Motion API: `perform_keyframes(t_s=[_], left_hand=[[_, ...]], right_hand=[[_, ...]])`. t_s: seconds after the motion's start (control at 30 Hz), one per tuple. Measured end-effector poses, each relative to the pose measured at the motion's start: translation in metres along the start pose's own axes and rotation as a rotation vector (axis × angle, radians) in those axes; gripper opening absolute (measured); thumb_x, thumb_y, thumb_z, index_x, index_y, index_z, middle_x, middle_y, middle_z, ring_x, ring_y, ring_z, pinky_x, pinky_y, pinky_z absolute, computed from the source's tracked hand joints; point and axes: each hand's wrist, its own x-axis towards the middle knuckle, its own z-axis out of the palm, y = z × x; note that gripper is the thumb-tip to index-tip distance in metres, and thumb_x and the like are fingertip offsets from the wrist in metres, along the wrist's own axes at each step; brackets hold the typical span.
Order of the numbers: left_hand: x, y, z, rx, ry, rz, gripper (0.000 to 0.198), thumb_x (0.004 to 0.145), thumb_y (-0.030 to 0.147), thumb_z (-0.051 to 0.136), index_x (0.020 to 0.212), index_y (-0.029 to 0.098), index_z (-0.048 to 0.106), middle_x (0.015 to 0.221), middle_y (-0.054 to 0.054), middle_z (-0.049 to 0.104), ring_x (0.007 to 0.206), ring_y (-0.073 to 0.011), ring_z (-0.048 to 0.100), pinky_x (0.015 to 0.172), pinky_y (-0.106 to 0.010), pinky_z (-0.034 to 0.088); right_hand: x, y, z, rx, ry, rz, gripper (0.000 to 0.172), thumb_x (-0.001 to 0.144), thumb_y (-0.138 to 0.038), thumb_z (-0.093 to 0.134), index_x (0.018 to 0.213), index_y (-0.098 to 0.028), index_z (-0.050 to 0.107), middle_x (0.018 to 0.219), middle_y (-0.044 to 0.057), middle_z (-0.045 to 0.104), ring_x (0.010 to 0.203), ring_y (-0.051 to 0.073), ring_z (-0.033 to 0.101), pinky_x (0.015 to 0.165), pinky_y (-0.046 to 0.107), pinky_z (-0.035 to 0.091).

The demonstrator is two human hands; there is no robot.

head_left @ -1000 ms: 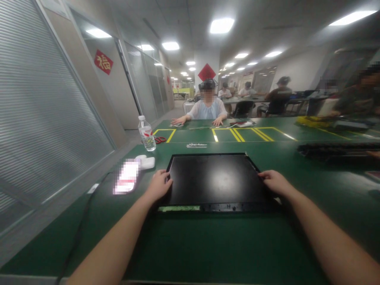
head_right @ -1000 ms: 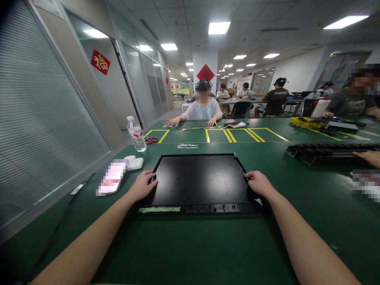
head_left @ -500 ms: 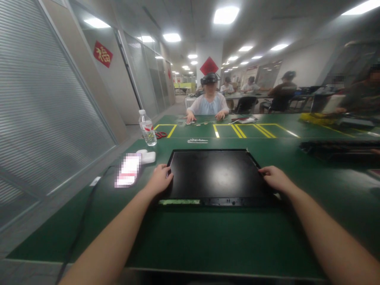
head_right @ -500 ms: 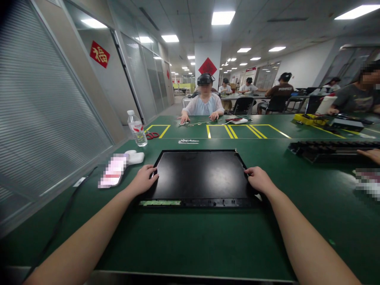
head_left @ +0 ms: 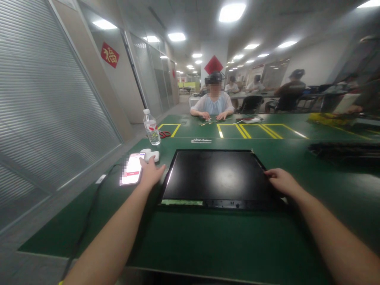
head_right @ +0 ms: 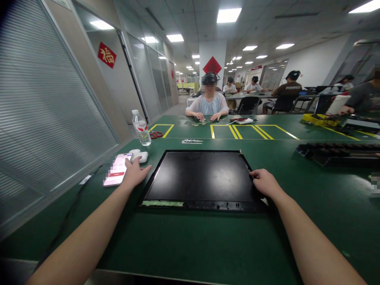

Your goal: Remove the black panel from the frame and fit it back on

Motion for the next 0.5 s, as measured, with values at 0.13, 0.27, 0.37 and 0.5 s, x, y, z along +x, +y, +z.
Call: perform_keyframes(t_s=[0.13,0.27,0.37,0.5], left_hand=[[0.000,-0.001,0.000,-0.018,0.002,0.011,0.067,0.088,0.034,0.065,0.147,0.008,0.046,0.166,-0.032,0.006,0.092,-0.0234,0.075,0.111,-0.040,0.042],[-0.008,0.002,0.009,0.018,-0.029,0.192,0.060,0.088,0.032,0.060,0.143,0.008,0.052,0.165,-0.027,0.019,0.105,-0.0244,0.072,0.110,-0.037,0.043],[-0.013,0.003,0.019,0.158,-0.119,0.299,0.050,0.089,0.036,0.056,0.127,0.005,0.065,0.149,-0.027,0.048,0.133,-0.0372,0.054,0.115,-0.045,0.036],[-0.010,0.001,0.026,0.083,-0.128,0.288,0.031,0.083,0.031,0.059,0.098,0.012,0.077,0.137,-0.025,0.062,0.141,-0.0437,0.044,0.117,-0.055,0.030]], right_hand=[[-0.004,-0.005,-0.002,0.007,-0.012,0.017,0.051,0.075,-0.005,0.057,0.122,-0.011,0.075,0.096,0.011,0.078,0.078,0.020,0.071,0.065,0.023,0.050],[-0.007,-0.007,-0.001,0.011,0.040,0.023,0.048,0.074,-0.005,0.058,0.118,-0.011,0.077,0.098,0.012,0.077,0.078,0.020,0.071,0.062,0.023,0.049],[-0.007,-0.006,0.000,0.043,0.035,0.031,0.049,0.072,-0.004,0.058,0.117,-0.013,0.077,0.096,0.011,0.077,0.072,0.018,0.069,0.058,0.022,0.048],[-0.007,-0.005,0.000,0.028,0.037,0.011,0.049,0.072,-0.003,0.057,0.116,-0.013,0.077,0.091,0.009,0.076,0.073,0.018,0.069,0.061,0.021,0.047]])
